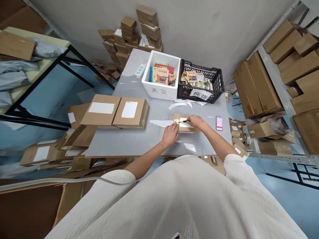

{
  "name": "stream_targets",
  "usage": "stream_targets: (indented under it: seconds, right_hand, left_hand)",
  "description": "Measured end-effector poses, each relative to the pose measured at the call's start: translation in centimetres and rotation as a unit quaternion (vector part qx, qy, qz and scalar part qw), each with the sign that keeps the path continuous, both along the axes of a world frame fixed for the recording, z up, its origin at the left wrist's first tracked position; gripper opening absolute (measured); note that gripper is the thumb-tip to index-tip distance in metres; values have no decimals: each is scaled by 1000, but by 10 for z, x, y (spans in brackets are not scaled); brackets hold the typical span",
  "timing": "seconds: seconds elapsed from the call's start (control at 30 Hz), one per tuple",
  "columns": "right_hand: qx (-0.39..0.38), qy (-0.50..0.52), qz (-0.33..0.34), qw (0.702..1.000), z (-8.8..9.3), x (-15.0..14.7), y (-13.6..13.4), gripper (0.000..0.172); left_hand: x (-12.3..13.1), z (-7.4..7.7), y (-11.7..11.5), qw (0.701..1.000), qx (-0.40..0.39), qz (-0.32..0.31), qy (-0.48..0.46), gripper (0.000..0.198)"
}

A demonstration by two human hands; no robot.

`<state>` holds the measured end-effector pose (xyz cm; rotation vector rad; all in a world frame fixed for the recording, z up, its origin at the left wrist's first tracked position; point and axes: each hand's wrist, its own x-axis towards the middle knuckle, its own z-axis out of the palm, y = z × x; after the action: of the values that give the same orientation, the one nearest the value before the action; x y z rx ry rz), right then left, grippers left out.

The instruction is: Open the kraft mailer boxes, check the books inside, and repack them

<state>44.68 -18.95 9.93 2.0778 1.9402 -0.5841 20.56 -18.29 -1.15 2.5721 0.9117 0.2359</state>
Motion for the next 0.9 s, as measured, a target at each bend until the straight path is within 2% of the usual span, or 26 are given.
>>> stream_targets:
  seconds: [0.2, 0.37, 0.57, 0.7, 0.9]
  right_hand:
    - [4, 1, 1, 1000, -3, 2, 2, 34]
    - [9, 17, -4, 1000, -2, 13, -5, 35]
    - [-22, -2, -28, 999, 15, 40, -24, 32]
    - [-55, -38, -24, 997, 28, 60, -42, 41]
    - [-58, -67, -25, 996, 31, 77, -58, 42]
  left_hand:
    - [4, 2, -1, 1000, 0, 17, 3, 66]
    - [5, 0, 2, 1000, 7, 14, 18, 68]
    - [6, -1, 4, 999, 17, 15, 49, 72]
    - [7, 3, 5, 997, 33, 11, 73, 70]
    - [8, 5, 5, 995, 45, 15, 92, 69]
